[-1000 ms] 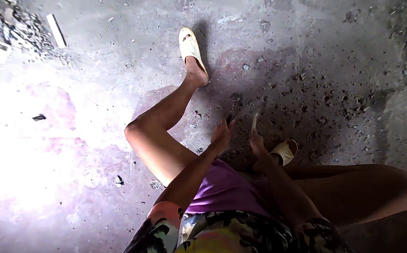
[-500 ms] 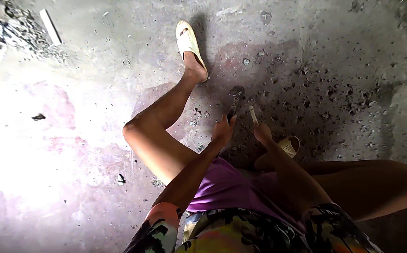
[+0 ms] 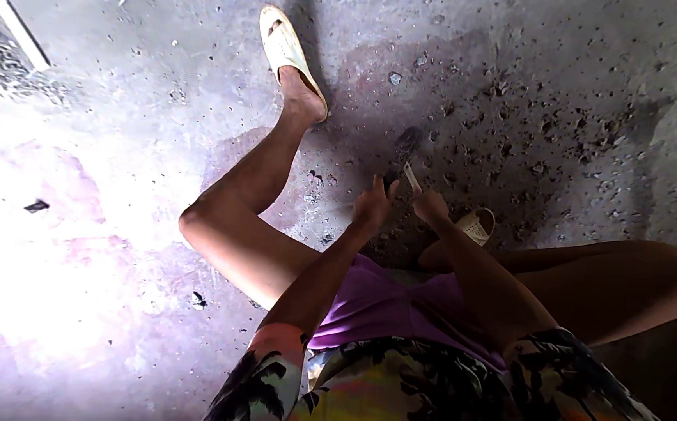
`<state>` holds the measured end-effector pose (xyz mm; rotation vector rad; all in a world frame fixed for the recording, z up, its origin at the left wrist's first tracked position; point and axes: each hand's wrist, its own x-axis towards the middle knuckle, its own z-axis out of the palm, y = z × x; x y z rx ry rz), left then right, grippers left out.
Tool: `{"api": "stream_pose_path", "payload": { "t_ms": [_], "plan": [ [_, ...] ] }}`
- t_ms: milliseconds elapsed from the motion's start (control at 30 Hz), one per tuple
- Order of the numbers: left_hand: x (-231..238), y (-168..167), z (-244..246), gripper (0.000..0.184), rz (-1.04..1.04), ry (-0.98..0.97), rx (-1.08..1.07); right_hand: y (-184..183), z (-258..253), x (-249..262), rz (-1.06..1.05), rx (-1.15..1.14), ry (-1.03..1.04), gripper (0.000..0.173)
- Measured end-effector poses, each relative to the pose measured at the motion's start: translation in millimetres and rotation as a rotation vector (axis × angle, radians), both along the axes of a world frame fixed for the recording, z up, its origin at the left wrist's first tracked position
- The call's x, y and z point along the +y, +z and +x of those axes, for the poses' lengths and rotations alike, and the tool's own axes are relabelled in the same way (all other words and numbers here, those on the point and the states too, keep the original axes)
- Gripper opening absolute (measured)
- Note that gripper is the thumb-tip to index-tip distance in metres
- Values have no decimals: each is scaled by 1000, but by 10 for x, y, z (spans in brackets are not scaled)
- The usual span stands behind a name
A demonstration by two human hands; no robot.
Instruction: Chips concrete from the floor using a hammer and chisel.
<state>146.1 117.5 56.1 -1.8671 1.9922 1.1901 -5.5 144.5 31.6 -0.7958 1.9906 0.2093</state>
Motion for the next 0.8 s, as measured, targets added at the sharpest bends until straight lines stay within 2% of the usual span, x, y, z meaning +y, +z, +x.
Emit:
{"api": "stream_pose_path", "payload": {
  "t_ms": [100, 233, 300, 367, 433, 500, 567, 667, 700, 733, 800],
  "plan": [
    [-96, -115, 49, 65, 106, -19, -31, -39, -9, -3, -27, 9, 51, 63],
    [-31, 241, 13, 63, 23, 79, 54, -65, -9, 27, -17, -19, 51, 65],
    [-19, 298, -7, 60, -62, 110, 91, -48, -17, -33, -28, -21, 40, 64],
    [18, 135, 6, 60, -45, 77, 45, -12, -34, -63, -14, -18, 53, 65],
    [-22, -97, 57, 63, 73, 13, -20, -26, -16, -21, -25, -26, 67, 66],
    [-151, -119, 53, 64, 118, -6, -19, -141, -78, 15, -67, -84, 34, 69],
    [-148, -24, 63, 65, 110, 6, 13, -318, -164, 159, -126, -197, -174, 70],
    [-43, 38, 183, 66, 108, 113, 81, -338, -46, 486, -229, -393, -783, 53],
    [-28, 17, 220, 66, 117, 153, 89, -268, -44, 522, -219, -453, -894, 51],
    [-26, -23, 237, 65, 126, 190, 96, -216, -67, 501, -214, -471, -921, 50],
    [-17, -119, 254, 63, 141, 260, 120, -180, -136, 355, -217, -455, -813, 51]
  ]
}}
